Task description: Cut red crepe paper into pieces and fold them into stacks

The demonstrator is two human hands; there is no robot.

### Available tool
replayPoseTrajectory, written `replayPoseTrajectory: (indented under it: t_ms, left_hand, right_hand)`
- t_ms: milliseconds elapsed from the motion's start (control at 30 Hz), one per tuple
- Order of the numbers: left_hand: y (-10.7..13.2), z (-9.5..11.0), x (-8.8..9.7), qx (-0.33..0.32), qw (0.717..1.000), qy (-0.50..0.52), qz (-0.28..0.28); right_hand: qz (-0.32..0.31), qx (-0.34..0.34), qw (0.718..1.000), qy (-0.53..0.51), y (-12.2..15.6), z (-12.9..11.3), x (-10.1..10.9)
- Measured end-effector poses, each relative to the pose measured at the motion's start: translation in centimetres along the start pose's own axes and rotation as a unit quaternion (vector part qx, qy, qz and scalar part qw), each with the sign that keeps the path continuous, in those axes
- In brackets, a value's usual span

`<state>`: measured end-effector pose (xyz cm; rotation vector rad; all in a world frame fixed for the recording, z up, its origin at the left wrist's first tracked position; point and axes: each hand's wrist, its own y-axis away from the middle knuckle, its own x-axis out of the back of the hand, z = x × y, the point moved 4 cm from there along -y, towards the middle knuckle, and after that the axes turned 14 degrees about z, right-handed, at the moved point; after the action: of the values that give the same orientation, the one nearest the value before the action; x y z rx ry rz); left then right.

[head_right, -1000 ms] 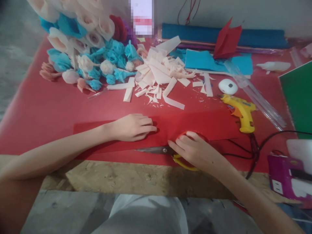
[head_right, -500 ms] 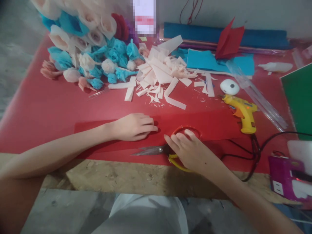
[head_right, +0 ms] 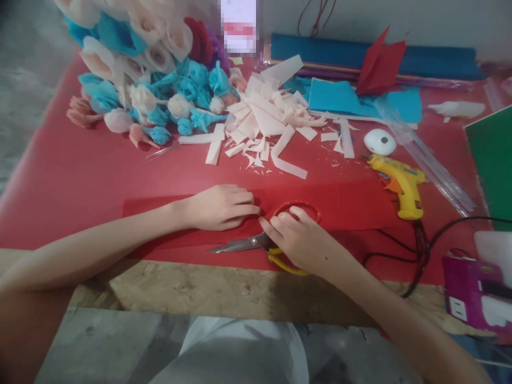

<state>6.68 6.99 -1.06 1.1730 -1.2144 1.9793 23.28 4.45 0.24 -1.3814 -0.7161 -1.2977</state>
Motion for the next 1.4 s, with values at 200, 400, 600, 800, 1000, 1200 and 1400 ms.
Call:
replayPoseTrajectory:
  t_ms: [200, 400, 600, 800, 1000, 1200, 1400]
  left_hand:
    - [0.1, -0.1, -0.2, -0.007, 1.0, -0.009, -0.019]
    - [0.0, -0.2, 0.0, 0.01, 1.0, 0.016, -0.016]
    - [-0.7, 0.2, 1.9, 0.032, 0.994, 0.108, -0.019]
    - [-0.7, 0.6, 2.1, 0.013, 0.996, 0.083, -0.022]
    - [-0.4, 0.8, 1.1, 0.006, 0.999, 0.041, 0.001]
    - [-0.3, 1.0, 0.5, 0.006, 0.999, 0.026, 0.022]
    - [-0.1, 1.2, -0.1, 0.01, 1.0, 0.001, 0.015]
  right_hand:
    - [0.018, 0.071, 0.997, 0.028, 0.4, -0.1, 0.6]
    - [0.032, 0.079, 0.996, 0.03, 0.2, -0.5, 0.9]
    - [0.017, 0.069, 0.997, -0.008, 1.1, 0.1, 1.4]
    - [-0.005, 0.044, 0.999, -0.023, 3.1, 0.8, 2.0]
    - [-0.012, 0.02, 1.0, 0.003, 4.1, 1.1, 1.9]
    - [-0.023, -0.024, 0.997, 0.07, 6.9, 3.2, 1.9]
    - [0.012, -0.005, 0.995, 0.097, 6.4, 2.5, 3.9]
